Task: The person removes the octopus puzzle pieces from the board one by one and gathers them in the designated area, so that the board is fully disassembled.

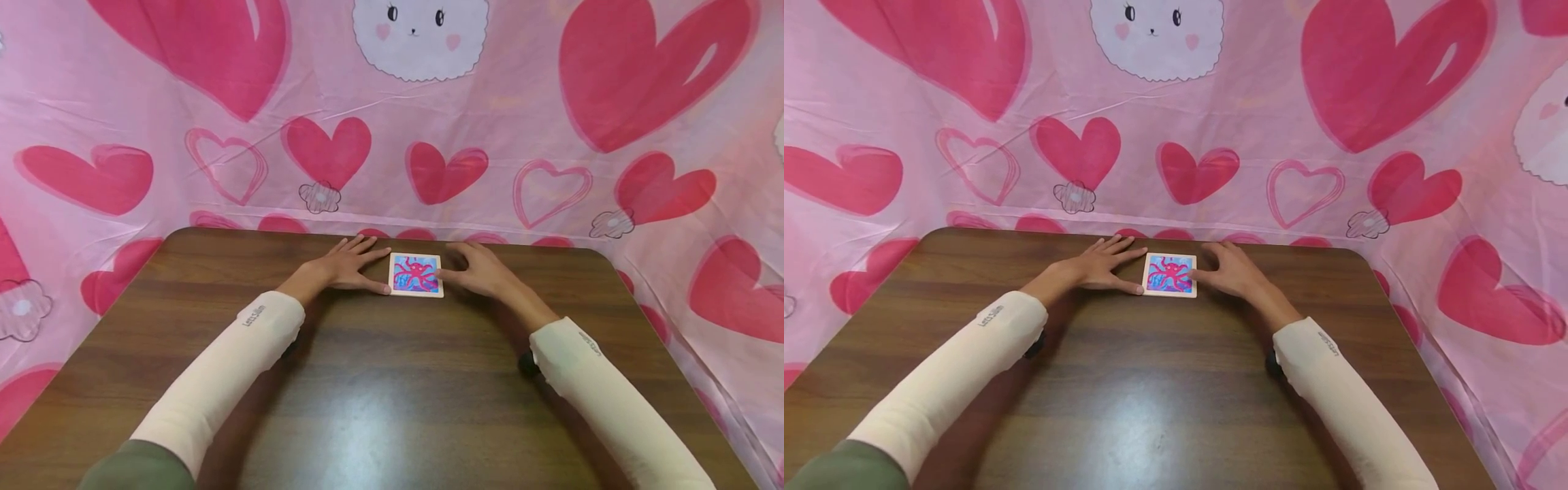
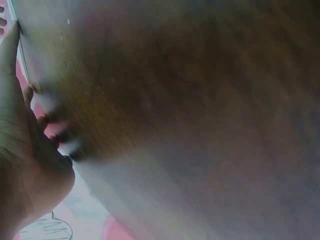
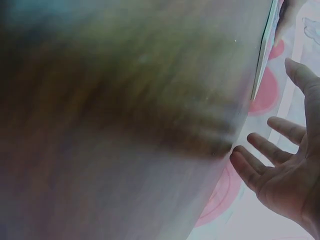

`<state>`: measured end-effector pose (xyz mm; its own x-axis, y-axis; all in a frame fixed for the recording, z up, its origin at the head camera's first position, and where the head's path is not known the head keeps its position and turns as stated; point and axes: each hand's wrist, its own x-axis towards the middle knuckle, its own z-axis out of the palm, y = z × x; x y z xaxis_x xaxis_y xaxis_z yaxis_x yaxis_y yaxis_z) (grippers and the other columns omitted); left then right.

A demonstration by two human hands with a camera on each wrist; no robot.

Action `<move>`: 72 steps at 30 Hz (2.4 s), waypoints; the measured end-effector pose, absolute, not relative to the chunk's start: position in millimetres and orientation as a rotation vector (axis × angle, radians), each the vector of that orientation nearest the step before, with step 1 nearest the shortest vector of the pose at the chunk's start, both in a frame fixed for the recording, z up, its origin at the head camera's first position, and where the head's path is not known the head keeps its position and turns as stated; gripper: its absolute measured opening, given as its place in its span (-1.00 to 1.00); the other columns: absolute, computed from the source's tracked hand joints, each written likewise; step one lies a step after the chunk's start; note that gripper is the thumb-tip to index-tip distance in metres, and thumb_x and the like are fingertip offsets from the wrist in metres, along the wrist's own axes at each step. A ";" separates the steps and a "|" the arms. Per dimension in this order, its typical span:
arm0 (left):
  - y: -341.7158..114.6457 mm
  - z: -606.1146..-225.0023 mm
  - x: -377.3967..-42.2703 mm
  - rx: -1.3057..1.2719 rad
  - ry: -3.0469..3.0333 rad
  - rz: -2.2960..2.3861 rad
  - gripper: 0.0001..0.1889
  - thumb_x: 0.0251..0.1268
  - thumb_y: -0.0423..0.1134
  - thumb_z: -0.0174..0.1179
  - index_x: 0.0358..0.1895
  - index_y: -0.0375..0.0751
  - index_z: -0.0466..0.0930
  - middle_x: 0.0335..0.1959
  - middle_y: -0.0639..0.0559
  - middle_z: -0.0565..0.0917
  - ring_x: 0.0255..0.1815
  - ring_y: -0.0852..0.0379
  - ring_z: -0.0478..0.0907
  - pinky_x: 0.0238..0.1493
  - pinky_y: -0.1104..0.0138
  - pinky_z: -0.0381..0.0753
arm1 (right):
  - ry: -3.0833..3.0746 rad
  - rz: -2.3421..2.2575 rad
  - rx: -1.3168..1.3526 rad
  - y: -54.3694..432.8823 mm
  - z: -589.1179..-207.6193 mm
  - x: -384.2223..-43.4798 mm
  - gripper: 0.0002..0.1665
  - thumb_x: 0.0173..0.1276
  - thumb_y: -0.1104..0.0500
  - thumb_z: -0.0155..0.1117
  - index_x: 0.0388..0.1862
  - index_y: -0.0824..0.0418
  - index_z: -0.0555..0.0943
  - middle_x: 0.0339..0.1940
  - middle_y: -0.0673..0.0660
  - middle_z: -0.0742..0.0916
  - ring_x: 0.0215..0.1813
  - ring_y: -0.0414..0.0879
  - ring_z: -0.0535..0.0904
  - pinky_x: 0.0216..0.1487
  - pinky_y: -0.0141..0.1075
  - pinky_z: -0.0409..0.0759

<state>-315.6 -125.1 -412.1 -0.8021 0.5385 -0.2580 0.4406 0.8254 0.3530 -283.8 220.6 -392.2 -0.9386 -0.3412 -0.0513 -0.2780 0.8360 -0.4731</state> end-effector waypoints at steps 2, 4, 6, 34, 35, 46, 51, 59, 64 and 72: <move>-125.5 -411.6 -315.1 0.743 2.656 0.395 0.26 0.19 0.83 0.13 0.90 0.39 -0.02 0.97 0.02 -0.20 0.98 -0.19 -0.44 0.91 -0.23 -0.47 | 2.869 -0.739 -0.508 219.4 -392.6 -287.3 0.05 0.50 -0.35 0.47 0.75 0.18 0.43 0.73 0.31 0.51 0.74 0.33 0.38 0.77 0.37 0.32; -125.5 -410.5 -314.2 0.744 2.655 0.392 0.25 0.20 0.82 0.13 0.89 0.39 -0.01 0.97 0.02 -0.21 0.98 -0.20 -0.45 0.91 -0.24 -0.46 | 2.859 -0.766 -0.540 218.1 -392.9 -291.2 0.00 0.50 -0.29 0.50 0.72 0.20 0.48 0.71 0.32 0.54 0.72 0.33 0.42 0.77 0.34 0.34; -125.3 -410.4 -314.2 0.747 2.656 0.392 0.24 0.21 0.81 0.13 0.89 0.39 -0.02 0.97 0.02 -0.21 0.98 -0.19 -0.46 0.91 -0.24 -0.47 | 2.841 -0.802 -0.555 217.1 -392.7 -294.2 -0.05 0.49 -0.24 0.54 0.68 0.21 0.53 0.68 0.31 0.57 0.69 0.32 0.46 0.76 0.33 0.36; -126.2 -406.3 -308.7 0.738 2.607 0.386 0.13 0.33 0.76 0.10 0.88 0.53 -0.09 0.97 0.09 -0.35 0.96 -0.14 -0.58 0.88 -0.22 -0.60 | 2.759 -0.973 -0.633 184.3 -397.2 -311.2 -0.35 0.39 0.04 0.71 0.39 0.26 0.78 0.33 0.26 0.85 0.32 0.19 0.74 0.48 0.13 0.68; -126.0 -406.1 -308.3 0.738 2.606 0.383 0.13 0.33 0.76 0.10 0.88 0.53 -0.10 0.97 0.10 -0.35 0.96 -0.14 -0.58 0.88 -0.22 -0.60 | 2.754 -0.978 -0.621 182.8 -396.7 -312.0 -0.35 0.38 0.04 0.71 0.39 0.25 0.78 0.33 0.26 0.85 0.33 0.19 0.76 0.49 0.13 0.68; -126.8 -416.9 -316.5 0.741 2.615 0.336 0.19 0.25 0.85 0.02 0.88 0.57 -0.18 0.96 0.11 -0.40 0.96 -0.14 -0.60 0.87 -0.25 -0.62 | 2.706 -0.984 -0.650 166.9 -398.5 -321.5 -0.43 0.43 0.08 0.68 0.33 0.29 0.81 0.21 0.27 0.89 0.24 0.18 0.79 0.42 0.08 0.73; -124.2 -415.0 -315.8 0.741 2.612 0.327 0.19 0.25 0.86 0.01 0.88 0.58 -0.20 0.96 0.12 -0.42 0.95 -0.14 -0.62 0.86 -0.25 -0.64 | 2.685 -0.999 -0.608 166.6 -400.0 -324.1 -0.42 0.42 0.08 0.68 0.35 0.26 0.79 0.25 0.24 0.88 0.27 0.16 0.76 0.44 0.06 0.70; -125.3 -415.2 -314.6 0.725 2.616 0.291 0.17 0.26 0.87 -0.03 0.87 0.62 -0.25 0.95 0.16 -0.46 0.95 -0.09 -0.63 0.87 -0.21 -0.64 | 2.607 -0.961 -0.630 163.6 -398.3 -328.2 -0.32 0.37 0.04 0.73 0.43 0.18 0.77 0.29 0.20 0.81 0.29 0.14 0.65 0.44 0.03 0.66; -127.5 -423.5 -320.8 0.708 2.618 0.277 0.21 0.19 0.92 -0.08 0.86 0.65 -0.27 0.94 0.19 -0.47 0.95 -0.07 -0.66 0.86 -0.22 -0.67 | 2.573 -0.951 -0.629 160.6 -396.0 -329.2 -0.31 0.38 0.05 0.72 0.45 0.17 0.76 0.29 0.21 0.77 0.29 0.14 0.62 0.45 0.04 0.64; -130.7 -417.3 -315.5 0.711 2.615 0.336 0.20 0.22 0.88 -0.02 0.88 0.59 -0.20 0.96 0.14 -0.43 0.95 -0.10 -0.65 0.86 -0.24 -0.66 | 2.557 -0.954 -0.619 155.4 -393.9 -329.7 -0.47 0.38 0.11 0.70 0.30 0.17 0.82 0.22 0.20 0.77 0.25 0.11 0.61 0.42 0.00 0.62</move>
